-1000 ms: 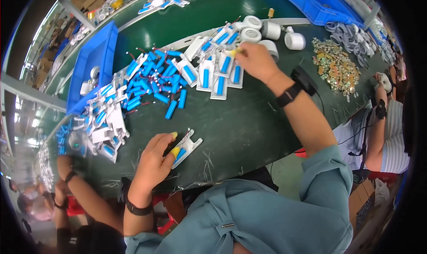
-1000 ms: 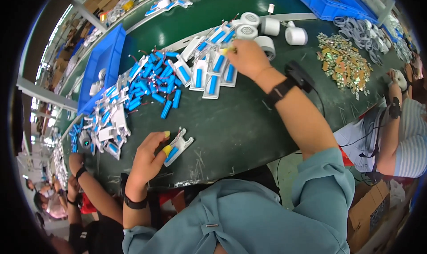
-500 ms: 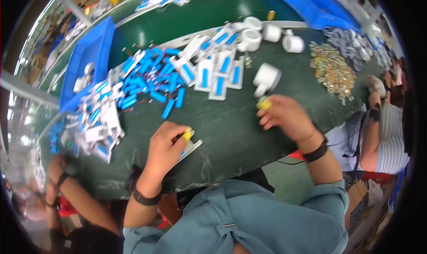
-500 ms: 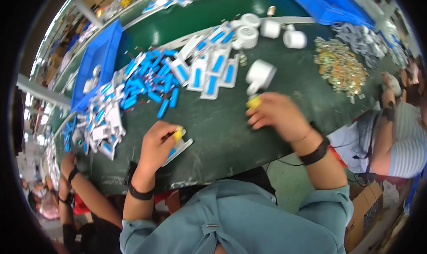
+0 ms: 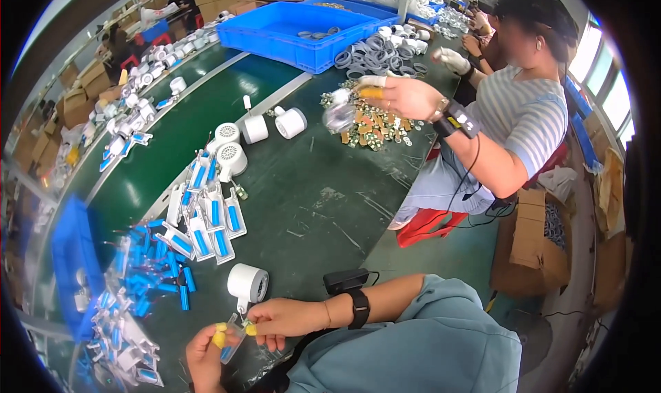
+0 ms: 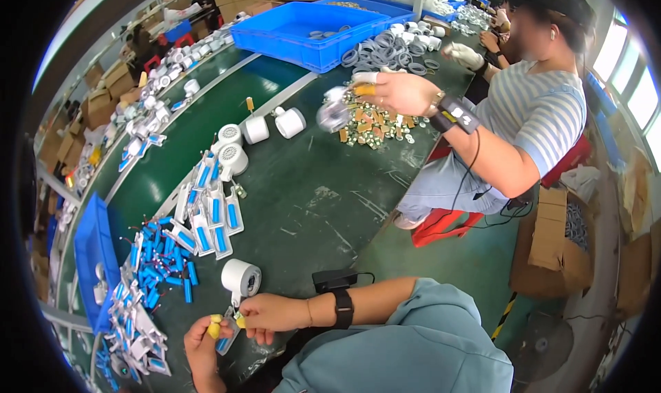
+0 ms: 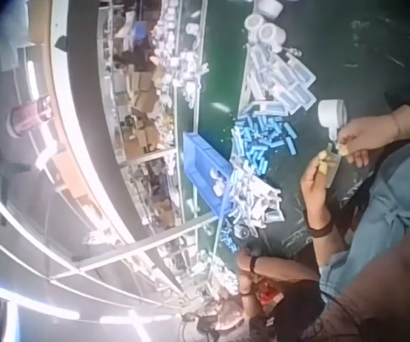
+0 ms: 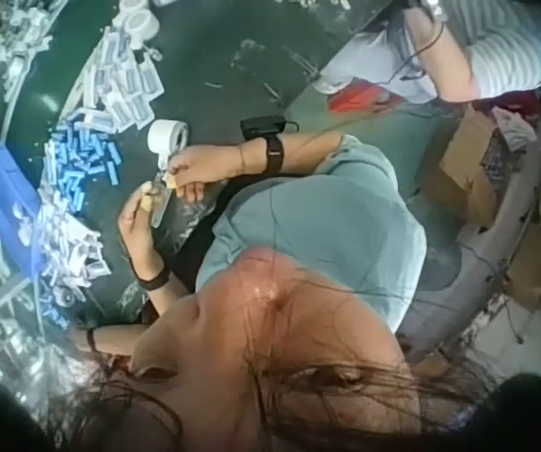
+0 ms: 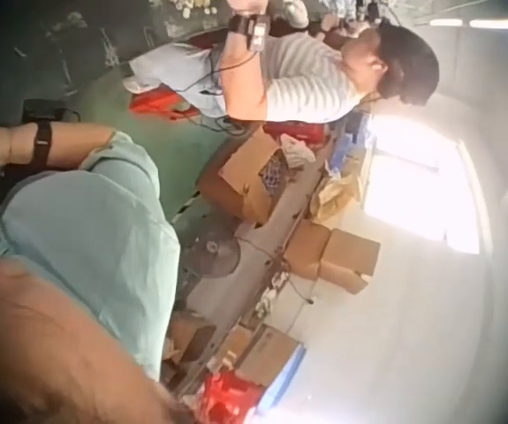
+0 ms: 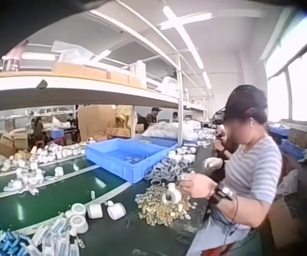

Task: Assembling small electronic components by snapping together plastic housings and yellow clips at a factory workbench.

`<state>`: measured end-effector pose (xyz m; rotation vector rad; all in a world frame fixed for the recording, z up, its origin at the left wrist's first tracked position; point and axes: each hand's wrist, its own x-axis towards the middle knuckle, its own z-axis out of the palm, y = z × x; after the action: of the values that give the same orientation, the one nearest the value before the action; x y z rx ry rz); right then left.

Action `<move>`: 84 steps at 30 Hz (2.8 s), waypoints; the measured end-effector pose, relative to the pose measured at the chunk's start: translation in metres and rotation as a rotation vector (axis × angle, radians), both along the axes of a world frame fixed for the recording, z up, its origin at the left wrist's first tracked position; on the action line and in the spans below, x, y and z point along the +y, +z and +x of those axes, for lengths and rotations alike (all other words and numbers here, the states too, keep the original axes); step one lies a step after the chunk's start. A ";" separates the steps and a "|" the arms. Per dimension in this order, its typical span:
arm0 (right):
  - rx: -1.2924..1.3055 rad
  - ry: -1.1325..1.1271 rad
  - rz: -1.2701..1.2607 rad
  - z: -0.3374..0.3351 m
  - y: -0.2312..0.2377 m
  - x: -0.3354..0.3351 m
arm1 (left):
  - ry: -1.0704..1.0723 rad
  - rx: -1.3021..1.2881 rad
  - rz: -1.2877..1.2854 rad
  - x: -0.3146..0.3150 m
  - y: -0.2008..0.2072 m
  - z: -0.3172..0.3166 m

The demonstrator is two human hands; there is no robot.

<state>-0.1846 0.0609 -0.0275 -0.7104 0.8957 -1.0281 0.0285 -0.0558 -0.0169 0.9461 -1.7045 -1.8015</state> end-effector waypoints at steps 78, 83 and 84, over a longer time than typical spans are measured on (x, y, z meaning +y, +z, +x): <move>0.756 -0.315 -0.411 0.029 -0.002 0.014 | 0.095 -0.203 -0.608 0.070 0.017 -0.037; 0.716 -0.352 -0.438 0.031 -0.008 0.015 | 0.068 -0.194 -0.635 0.069 0.016 -0.037; 0.712 -0.353 -0.438 0.031 -0.009 0.015 | 0.066 -0.194 -0.638 0.070 0.014 -0.036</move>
<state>-0.1539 0.0757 -0.0360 -1.3707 1.4637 -1.3297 -0.0070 0.0139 -0.0027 0.8876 -2.1433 -1.0259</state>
